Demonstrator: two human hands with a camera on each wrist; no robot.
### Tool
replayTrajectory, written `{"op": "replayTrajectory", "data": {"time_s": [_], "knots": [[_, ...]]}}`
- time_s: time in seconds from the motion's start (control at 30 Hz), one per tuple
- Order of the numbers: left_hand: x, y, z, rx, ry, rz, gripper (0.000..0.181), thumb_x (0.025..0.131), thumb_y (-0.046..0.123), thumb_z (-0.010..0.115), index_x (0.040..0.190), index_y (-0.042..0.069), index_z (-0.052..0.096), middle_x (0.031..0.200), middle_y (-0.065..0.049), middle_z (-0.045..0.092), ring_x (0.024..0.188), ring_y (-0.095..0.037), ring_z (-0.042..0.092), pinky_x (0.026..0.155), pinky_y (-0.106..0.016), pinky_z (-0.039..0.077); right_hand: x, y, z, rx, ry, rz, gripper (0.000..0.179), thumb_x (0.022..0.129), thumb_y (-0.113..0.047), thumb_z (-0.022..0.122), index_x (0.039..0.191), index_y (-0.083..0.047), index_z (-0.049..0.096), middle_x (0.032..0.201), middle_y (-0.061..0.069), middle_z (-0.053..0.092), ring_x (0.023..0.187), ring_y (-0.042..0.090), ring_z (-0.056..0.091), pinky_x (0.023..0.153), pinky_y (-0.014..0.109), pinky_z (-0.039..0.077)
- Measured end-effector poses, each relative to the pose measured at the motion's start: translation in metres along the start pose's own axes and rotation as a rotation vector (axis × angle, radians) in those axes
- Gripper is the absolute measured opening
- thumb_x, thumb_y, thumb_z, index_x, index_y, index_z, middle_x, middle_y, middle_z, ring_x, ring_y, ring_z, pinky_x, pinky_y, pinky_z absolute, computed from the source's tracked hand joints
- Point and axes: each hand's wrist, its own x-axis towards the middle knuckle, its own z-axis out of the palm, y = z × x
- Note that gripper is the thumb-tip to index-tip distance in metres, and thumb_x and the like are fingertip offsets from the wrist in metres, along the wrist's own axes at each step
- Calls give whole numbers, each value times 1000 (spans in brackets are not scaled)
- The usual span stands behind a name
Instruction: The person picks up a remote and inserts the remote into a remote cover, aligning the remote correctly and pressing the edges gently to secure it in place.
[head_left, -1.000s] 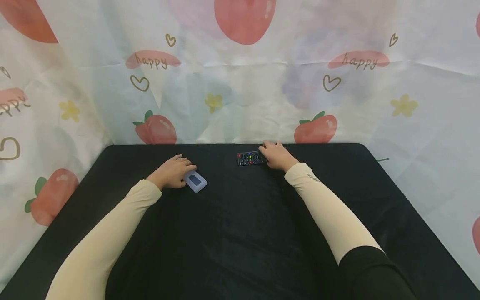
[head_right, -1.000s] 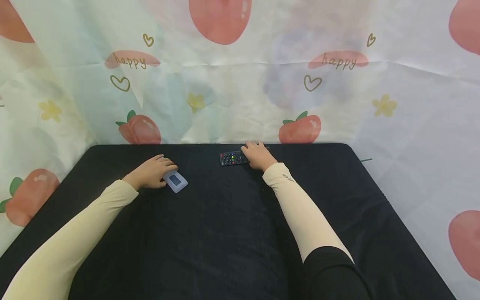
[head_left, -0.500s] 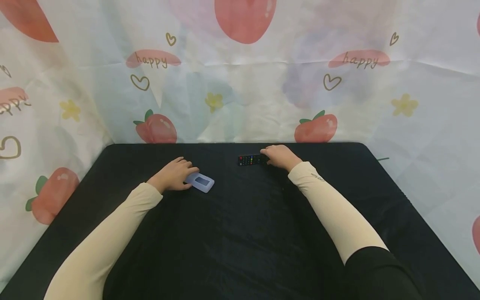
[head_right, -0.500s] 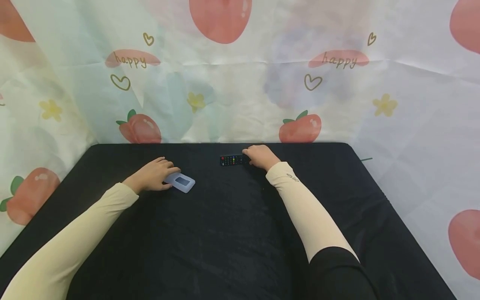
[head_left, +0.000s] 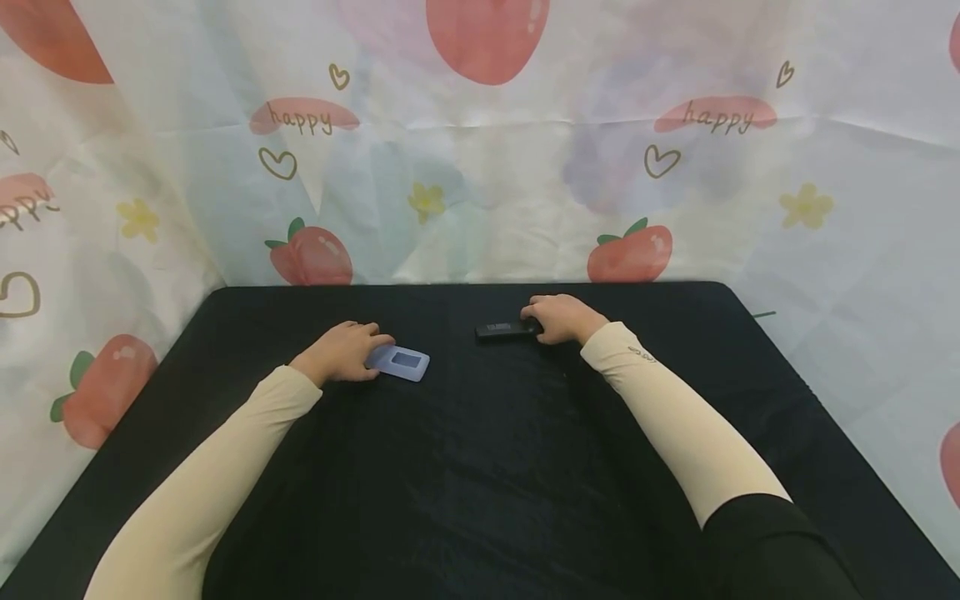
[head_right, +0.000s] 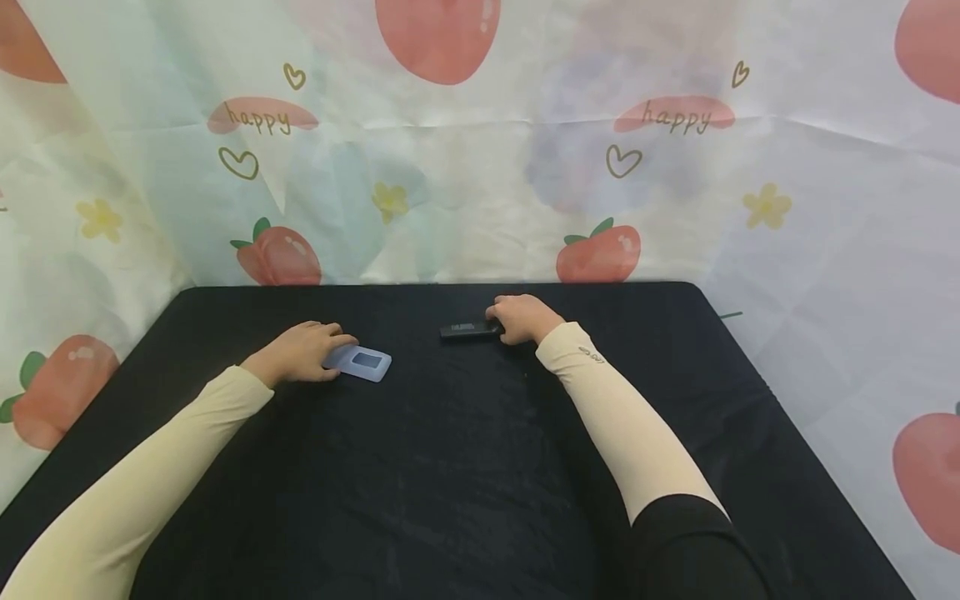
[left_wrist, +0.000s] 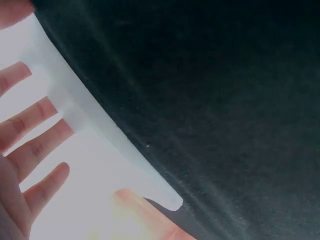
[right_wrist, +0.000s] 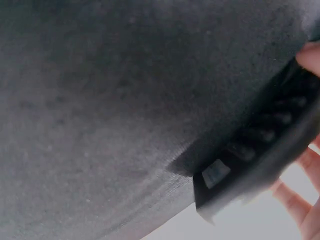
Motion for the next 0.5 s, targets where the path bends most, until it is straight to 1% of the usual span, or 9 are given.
{"op": "replayTrajectory", "data": {"time_s": [0.1,0.17,0.33,0.5], "knots": [[-1,-1,-2,29,24,13,48,80,33,70,122,15,59,106,-10,61,92,-25,59,97,-47,43,0,-1,-1,7,-24,16,41,82,-19,68,121,-10,61,118,13,58,96,27,60,86,45,49],[-2,-1,-2,52,41,23,48,80,34,70,122,15,59,106,-10,60,93,-25,59,97,-46,43,1,-1,-1,18,-33,22,41,82,-20,69,121,-10,61,118,14,57,96,27,60,86,45,49],[-4,2,-1,83,80,38,48,81,38,71,122,15,58,104,-10,60,91,-25,60,97,-46,43,3,-2,1,55,-38,43,38,80,-18,70,115,-8,61,111,12,56,89,25,59,84,43,49],[-5,7,1,90,115,29,49,80,38,72,119,14,57,102,-11,59,86,-26,61,93,-45,45,5,-1,4,100,-15,69,39,78,-16,72,112,-7,56,110,11,59,93,25,60,85,43,49]]}}
